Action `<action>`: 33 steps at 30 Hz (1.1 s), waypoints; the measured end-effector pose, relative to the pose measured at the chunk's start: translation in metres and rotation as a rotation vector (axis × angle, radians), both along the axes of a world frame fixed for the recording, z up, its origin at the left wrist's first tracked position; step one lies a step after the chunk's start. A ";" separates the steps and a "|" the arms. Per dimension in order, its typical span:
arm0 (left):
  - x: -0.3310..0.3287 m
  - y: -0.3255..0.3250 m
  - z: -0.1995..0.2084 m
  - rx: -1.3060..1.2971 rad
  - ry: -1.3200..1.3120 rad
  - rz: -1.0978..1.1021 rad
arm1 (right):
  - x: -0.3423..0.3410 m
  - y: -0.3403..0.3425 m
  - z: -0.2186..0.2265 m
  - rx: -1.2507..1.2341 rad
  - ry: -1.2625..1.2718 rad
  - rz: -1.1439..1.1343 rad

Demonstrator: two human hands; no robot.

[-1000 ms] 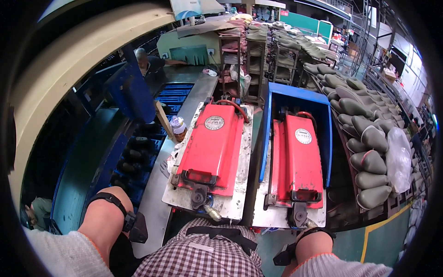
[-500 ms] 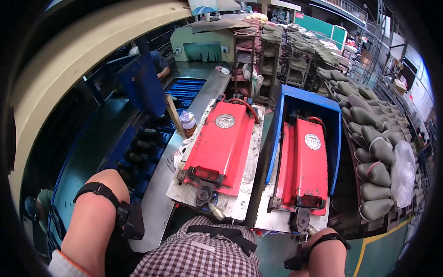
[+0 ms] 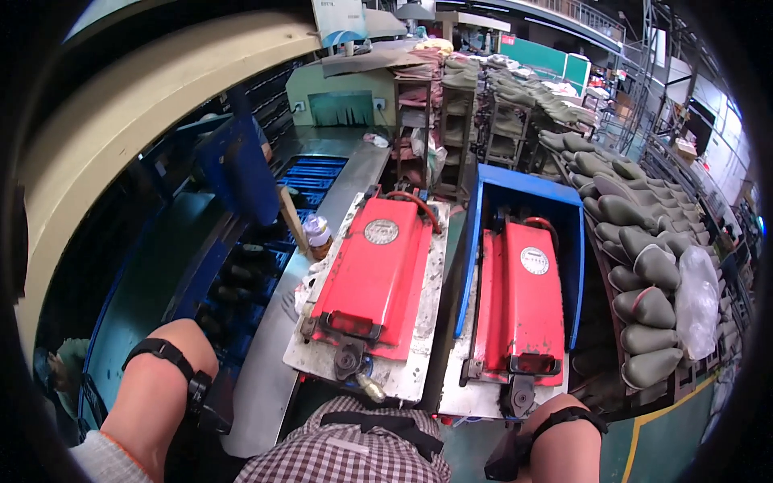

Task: Operate a heating/pressing machine for shoe components on an assembly line.

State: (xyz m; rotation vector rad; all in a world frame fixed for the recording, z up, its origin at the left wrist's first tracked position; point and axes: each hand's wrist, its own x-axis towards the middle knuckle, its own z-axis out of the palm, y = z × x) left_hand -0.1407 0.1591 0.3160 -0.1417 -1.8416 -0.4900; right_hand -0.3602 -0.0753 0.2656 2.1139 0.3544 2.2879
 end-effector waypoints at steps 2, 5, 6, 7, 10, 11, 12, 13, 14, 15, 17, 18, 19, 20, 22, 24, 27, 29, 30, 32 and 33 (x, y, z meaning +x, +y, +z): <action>0.012 -0.005 -0.009 -0.184 0.017 0.368 | 0.001 -0.005 -0.006 -0.003 -0.025 -0.017; 0.029 -0.010 -0.029 -0.455 0.138 0.967 | 0.001 -0.019 -0.019 -0.015 -0.129 -0.086; 0.036 -0.013 -0.040 -0.496 0.203 1.131 | 0.002 -0.026 -0.027 -0.013 -0.197 -0.141; 0.043 -0.015 -0.052 -0.513 0.264 1.273 | 0.005 -0.034 -0.037 0.002 -0.267 -0.205; 0.069 -0.030 -0.102 -0.341 0.365 1.578 | 0.021 -0.049 -0.090 0.321 -0.185 -0.449; 0.079 -0.037 -0.124 -0.225 0.350 1.648 | 0.032 -0.044 -0.119 0.549 0.155 -0.393; 0.085 -0.045 -0.148 -0.021 0.274 1.734 | 0.043 -0.038 -0.150 0.772 0.402 -0.261; 0.095 -0.052 -0.173 0.258 0.020 1.793 | 0.050 -0.039 -0.178 0.938 0.664 -0.062; 0.096 -0.064 -0.202 0.350 -0.083 1.857 | 0.051 -0.036 -0.203 1.070 1.005 -0.004; 0.104 -0.071 -0.227 0.475 -0.256 1.796 | 0.054 -0.032 -0.228 1.034 1.287 0.019; 0.111 -0.081 -0.271 0.610 -0.513 1.681 | 0.063 -0.018 -0.271 1.012 1.711 0.091; 0.111 -0.084 -0.290 0.710 -0.647 1.628 | 0.071 -0.009 -0.289 1.061 1.871 0.127; 0.111 -0.088 -0.305 0.770 -0.663 1.518 | 0.083 -0.001 -0.305 1.026 1.854 0.252; 0.112 -0.091 -0.317 0.966 -0.756 1.397 | 0.094 0.009 -0.318 1.050 1.903 0.309; 0.112 -0.095 -0.333 0.874 -0.883 1.526 | 0.110 0.029 -0.339 1.071 1.920 0.359; 0.116 -0.101 -0.337 0.947 -0.918 1.516 | 0.133 0.041 -0.355 1.279 2.071 0.308; 0.126 -0.113 -0.333 1.043 -1.076 1.381 | 0.146 0.049 -0.371 1.400 2.026 0.230; 0.132 -0.122 -0.327 1.121 -1.190 1.275 | 0.151 0.055 -0.377 1.202 1.889 0.210; 0.134 -0.126 -0.324 1.144 -1.254 1.238 | 0.152 0.056 -0.378 1.129 1.777 0.179; 0.135 -0.132 -0.320 1.191 -1.299 1.171 | 0.152 0.057 -0.376 1.233 1.742 0.211; 0.135 -0.132 -0.319 1.191 -1.293 1.166 | 0.152 0.059 -0.374 1.278 1.716 0.134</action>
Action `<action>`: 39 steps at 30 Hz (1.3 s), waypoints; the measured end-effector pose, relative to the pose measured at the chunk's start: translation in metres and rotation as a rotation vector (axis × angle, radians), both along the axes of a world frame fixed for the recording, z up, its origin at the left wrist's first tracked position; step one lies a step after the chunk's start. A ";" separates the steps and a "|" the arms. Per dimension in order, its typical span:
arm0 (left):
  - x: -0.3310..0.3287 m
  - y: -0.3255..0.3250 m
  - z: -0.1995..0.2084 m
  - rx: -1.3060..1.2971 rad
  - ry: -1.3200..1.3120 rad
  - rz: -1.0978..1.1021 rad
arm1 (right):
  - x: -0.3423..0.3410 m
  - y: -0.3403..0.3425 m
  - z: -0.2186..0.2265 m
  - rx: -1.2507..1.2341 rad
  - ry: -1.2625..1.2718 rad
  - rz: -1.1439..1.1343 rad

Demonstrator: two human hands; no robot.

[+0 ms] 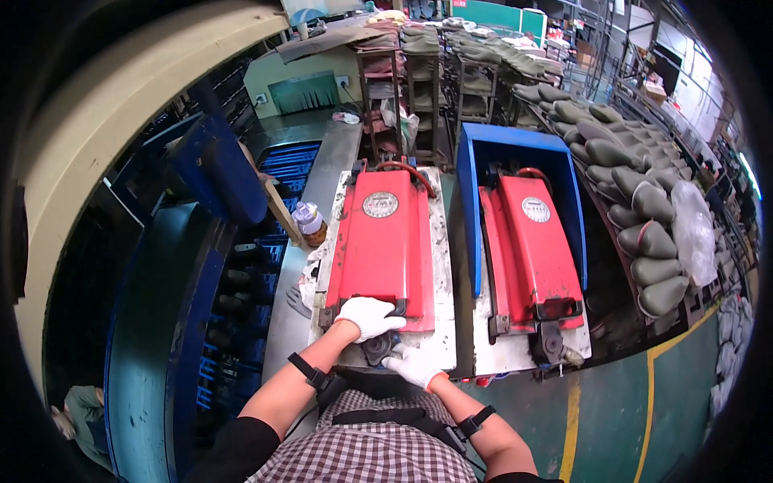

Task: Operate a heating/pressing machine for shoe components on an assembly line.

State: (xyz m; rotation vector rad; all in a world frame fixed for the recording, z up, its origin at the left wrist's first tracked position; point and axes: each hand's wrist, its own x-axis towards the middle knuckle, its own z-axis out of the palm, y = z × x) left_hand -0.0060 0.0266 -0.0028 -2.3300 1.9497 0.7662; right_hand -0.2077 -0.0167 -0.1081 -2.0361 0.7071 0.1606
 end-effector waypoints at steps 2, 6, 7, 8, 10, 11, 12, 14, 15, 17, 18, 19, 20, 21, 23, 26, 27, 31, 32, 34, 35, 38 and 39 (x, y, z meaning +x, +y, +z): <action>-0.001 0.001 0.001 -0.032 -0.010 0.001 | 0.002 0.007 0.008 0.117 0.000 -0.084; -0.001 0.003 -0.003 -0.089 0.008 0.005 | 0.008 0.045 0.021 0.599 -0.073 -0.313; -0.001 0.003 -0.005 -0.088 0.017 0.015 | 0.011 0.062 0.020 1.069 -0.073 -0.518; 0.000 0.002 -0.007 -0.093 0.014 0.012 | 0.019 0.083 0.017 1.175 -0.205 -0.609; 0.000 0.002 -0.009 -0.130 0.014 0.019 | 0.021 0.095 0.009 1.238 -0.116 -0.617; 0.000 0.002 -0.009 -0.124 0.017 0.017 | 0.023 0.100 0.005 1.331 -0.020 -0.598; 0.000 0.001 -0.009 -0.117 0.020 0.024 | 0.025 0.104 0.002 1.399 0.148 -0.448; 0.001 0.001 -0.005 -0.107 0.038 0.035 | 0.031 0.113 0.001 1.476 0.298 -0.042; 0.002 0.000 -0.002 -0.084 0.055 0.051 | 0.037 0.121 0.002 1.560 0.299 -0.032; 0.003 0.002 0.009 -0.152 0.043 0.045 | 0.043 0.125 0.011 1.177 0.180 0.005; 0.004 0.004 0.016 -0.175 0.044 0.039 | 0.041 0.123 0.017 1.184 0.202 -0.031; 0.006 0.004 0.025 -0.164 0.047 0.033 | 0.038 0.118 0.025 0.907 0.187 0.070; 0.009 0.004 0.035 -0.177 0.034 0.020 | 0.031 0.107 0.034 0.613 0.249 0.140; 0.012 0.003 0.047 -0.197 0.042 0.023 | 0.022 0.089 0.043 0.690 0.229 0.147; 0.019 0.000 0.073 -0.259 -0.009 0.047 | 0.006 0.053 0.060 0.742 0.091 0.134; 0.029 -0.003 0.111 -0.551 0.000 0.085 | 0.009 0.004 0.076 0.595 0.037 0.068; 0.034 -0.006 0.123 -0.640 0.029 0.090 | 0.017 -0.010 0.080 0.567 -0.046 0.046; 0.053 -0.008 0.150 -1.118 -0.302 -0.091 | 0.091 -0.045 0.065 -0.301 -0.265 -0.336; 0.056 -0.009 0.153 -1.081 -0.396 -0.057 | 0.112 -0.052 0.057 -0.437 -0.273 -0.354; 0.064 -0.011 0.155 -1.181 -0.475 -0.043 | 0.156 -0.055 0.042 -0.675 -0.206 -0.422; 0.068 -0.011 0.155 -1.096 -0.501 -0.004 | 0.174 -0.055 0.035 -0.733 -0.150 -0.372; 0.075 -0.004 0.148 -1.160 -0.466 -0.009 | 0.205 -0.054 0.021 -0.805 0.071 -0.282; 0.078 0.001 0.143 -1.205 -0.462 -0.016 | 0.208 -0.058 0.020 -0.696 0.076 -0.316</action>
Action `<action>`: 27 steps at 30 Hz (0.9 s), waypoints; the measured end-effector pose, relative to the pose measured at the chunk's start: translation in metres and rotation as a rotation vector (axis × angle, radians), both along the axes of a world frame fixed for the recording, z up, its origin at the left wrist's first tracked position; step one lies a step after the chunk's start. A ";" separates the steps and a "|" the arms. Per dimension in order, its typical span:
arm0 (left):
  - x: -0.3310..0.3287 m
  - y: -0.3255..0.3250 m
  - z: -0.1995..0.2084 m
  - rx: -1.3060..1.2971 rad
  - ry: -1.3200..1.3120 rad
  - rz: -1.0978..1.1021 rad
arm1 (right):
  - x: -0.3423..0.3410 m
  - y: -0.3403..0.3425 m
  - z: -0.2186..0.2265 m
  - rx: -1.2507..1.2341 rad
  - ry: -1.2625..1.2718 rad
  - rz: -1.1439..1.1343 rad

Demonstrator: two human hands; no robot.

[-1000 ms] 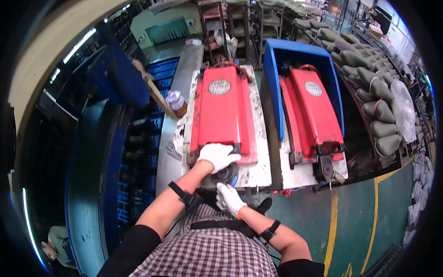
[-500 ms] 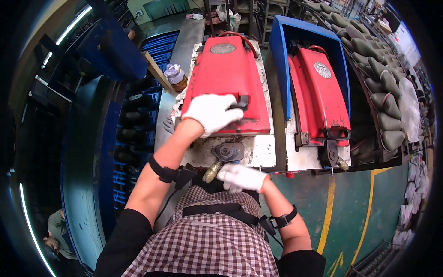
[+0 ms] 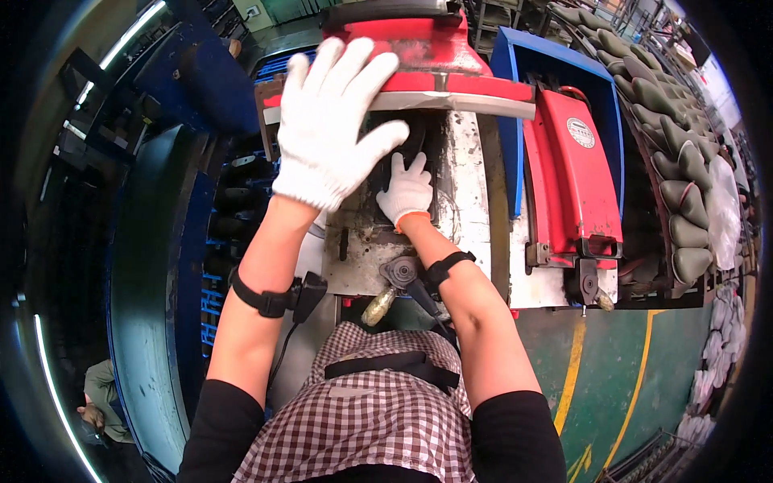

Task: Operate a heating/pressing machine for shoe components on an assembly line.

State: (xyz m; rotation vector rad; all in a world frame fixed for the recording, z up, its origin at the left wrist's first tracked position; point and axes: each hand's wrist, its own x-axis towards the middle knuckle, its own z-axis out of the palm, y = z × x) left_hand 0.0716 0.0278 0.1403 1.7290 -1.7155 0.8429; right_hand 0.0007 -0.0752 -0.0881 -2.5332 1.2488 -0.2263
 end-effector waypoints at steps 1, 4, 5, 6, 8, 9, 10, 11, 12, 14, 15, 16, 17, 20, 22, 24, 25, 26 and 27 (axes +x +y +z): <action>-0.001 0.011 -0.010 0.010 0.087 0.003 | -0.003 -0.004 -0.001 0.102 -0.054 -0.018; 0.002 0.070 -0.055 -0.091 0.415 -0.241 | -0.036 -0.025 0.005 0.215 -0.291 -0.035; -0.005 0.088 -0.079 -0.140 0.591 -0.310 | -0.047 -0.028 0.010 0.396 -0.565 0.009; -0.010 0.102 -0.105 -0.181 0.748 -0.338 | -0.057 -0.027 0.015 0.635 -0.780 -0.018; -0.028 0.128 -0.154 -0.124 1.384 -0.250 | -0.082 -0.008 0.030 0.986 -1.063 0.044; -0.030 0.132 -0.173 -0.125 1.674 -0.231 | -0.089 0.009 0.039 1.132 -1.135 0.049; -0.031 0.135 -0.187 -0.106 2.007 -0.121 | -0.097 0.029 0.047 1.301 -1.217 0.090; -0.038 0.140 -0.197 -0.109 2.201 -0.326 | -0.101 0.053 0.054 1.403 -1.238 0.087; -0.043 0.144 -0.203 -0.080 2.473 -0.346 | -0.107 0.075 0.060 1.513 -1.220 0.126; -0.054 0.158 -0.207 -0.241 2.531 -0.761 | -0.106 0.110 0.066 1.451 -1.016 0.276; -0.051 0.167 -0.207 -0.396 2.526 -0.617 | -0.105 0.118 0.067 1.314 -0.809 0.400; -0.049 0.178 -0.209 -0.529 2.527 -0.608 | -0.107 0.120 0.065 0.849 -0.511 0.475; -0.045 0.194 -0.214 -0.584 2.577 -0.486 | -0.109 0.121 0.062 0.610 -0.487 0.550; -0.019 0.239 -0.251 -0.719 2.541 -0.501 | -0.121 0.111 0.040 0.051 -0.440 0.468; 0.008 0.265 -0.290 -0.805 2.490 0.095 | -0.126 0.105 0.023 -0.178 -0.417 0.363; 0.034 0.298 -0.323 -0.841 2.499 0.528 | -0.128 0.102 0.008 -0.130 -0.198 0.270; 0.047 0.314 -0.336 -0.860 2.500 0.582 | -0.129 0.103 0.003 -0.200 -0.400 0.304; 0.061 0.331 -0.346 -0.881 2.499 0.638 | -0.129 0.103 -0.001 -0.179 -0.393 0.300; 0.073 0.349 -0.354 -0.901 2.448 0.792 | -0.129 0.104 -0.003 -0.155 -0.380 0.285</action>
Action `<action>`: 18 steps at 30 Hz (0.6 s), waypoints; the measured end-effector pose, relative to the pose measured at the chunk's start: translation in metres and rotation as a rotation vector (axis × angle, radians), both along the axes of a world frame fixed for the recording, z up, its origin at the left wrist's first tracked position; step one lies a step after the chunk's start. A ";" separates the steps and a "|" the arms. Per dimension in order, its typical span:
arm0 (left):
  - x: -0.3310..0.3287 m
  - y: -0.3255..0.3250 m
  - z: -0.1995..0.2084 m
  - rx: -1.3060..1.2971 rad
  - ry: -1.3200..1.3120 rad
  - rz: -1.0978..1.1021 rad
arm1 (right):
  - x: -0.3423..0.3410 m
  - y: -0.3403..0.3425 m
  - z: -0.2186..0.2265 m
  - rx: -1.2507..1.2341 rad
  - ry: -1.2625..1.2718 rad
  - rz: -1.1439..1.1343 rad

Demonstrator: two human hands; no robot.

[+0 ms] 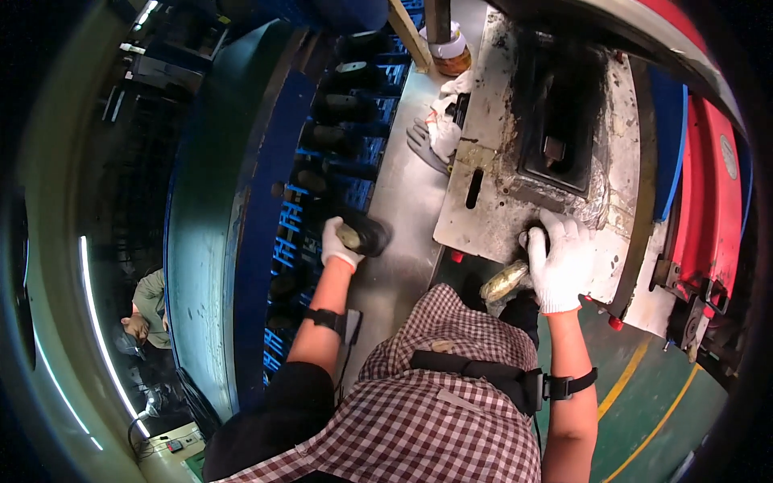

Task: Operate a heating/pressing machine for shoe components on an assembly line.

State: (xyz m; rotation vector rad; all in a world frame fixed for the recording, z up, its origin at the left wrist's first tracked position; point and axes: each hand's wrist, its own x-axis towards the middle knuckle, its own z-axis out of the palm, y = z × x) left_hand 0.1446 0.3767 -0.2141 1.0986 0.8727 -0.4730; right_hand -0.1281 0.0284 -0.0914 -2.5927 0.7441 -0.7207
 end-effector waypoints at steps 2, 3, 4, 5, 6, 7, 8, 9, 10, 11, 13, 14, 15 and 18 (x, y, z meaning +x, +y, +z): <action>0.033 0.029 -0.014 0.219 -0.032 0.047 | 0.001 0.000 -0.002 -0.011 0.010 -0.006; 0.048 0.045 -0.020 0.346 -0.110 0.038 | 0.001 0.000 -0.002 0.013 0.034 0.005; 0.069 0.065 -0.023 0.379 -0.065 -0.020 | 0.001 0.000 -0.002 0.006 0.052 0.007; 0.087 0.079 -0.029 0.415 -0.050 -0.091 | 0.001 0.000 -0.001 -0.021 0.066 -0.003; 0.101 0.089 -0.037 0.461 -0.100 -0.054 | 0.001 0.000 -0.001 -0.041 0.080 -0.008; 0.106 0.099 -0.048 0.509 -0.144 -0.019 | 0.001 -0.001 -0.001 -0.001 0.082 0.001; 0.109 0.111 -0.055 0.647 -0.150 -0.118 | 0.001 0.000 -0.001 0.015 0.090 0.003; 0.113 0.115 -0.065 0.622 -0.119 -0.145 | 0.002 0.000 -0.002 -0.010 0.094 -0.002; 0.118 0.119 -0.072 0.819 -0.019 -0.193 | 0.002 0.000 -0.002 0.007 0.110 -0.002; 0.120 0.123 -0.077 1.017 0.084 -0.239 | 0.002 0.000 -0.003 0.006 0.120 -0.005; 0.118 0.127 -0.083 0.972 -0.046 -0.381 | 0.002 0.001 -0.005 0.008 0.133 -0.004; 0.113 0.129 -0.084 0.995 -0.037 -0.297 | 0.002 0.001 -0.006 -0.009 0.125 0.001; 0.108 0.132 -0.084 1.019 -0.031 -0.211 | 0.002 0.001 -0.007 -0.037 0.106 -0.008; 0.075 0.161 -0.081 1.350 -0.067 -0.109 | 0.002 0.001 -0.011 -0.003 0.064 0.023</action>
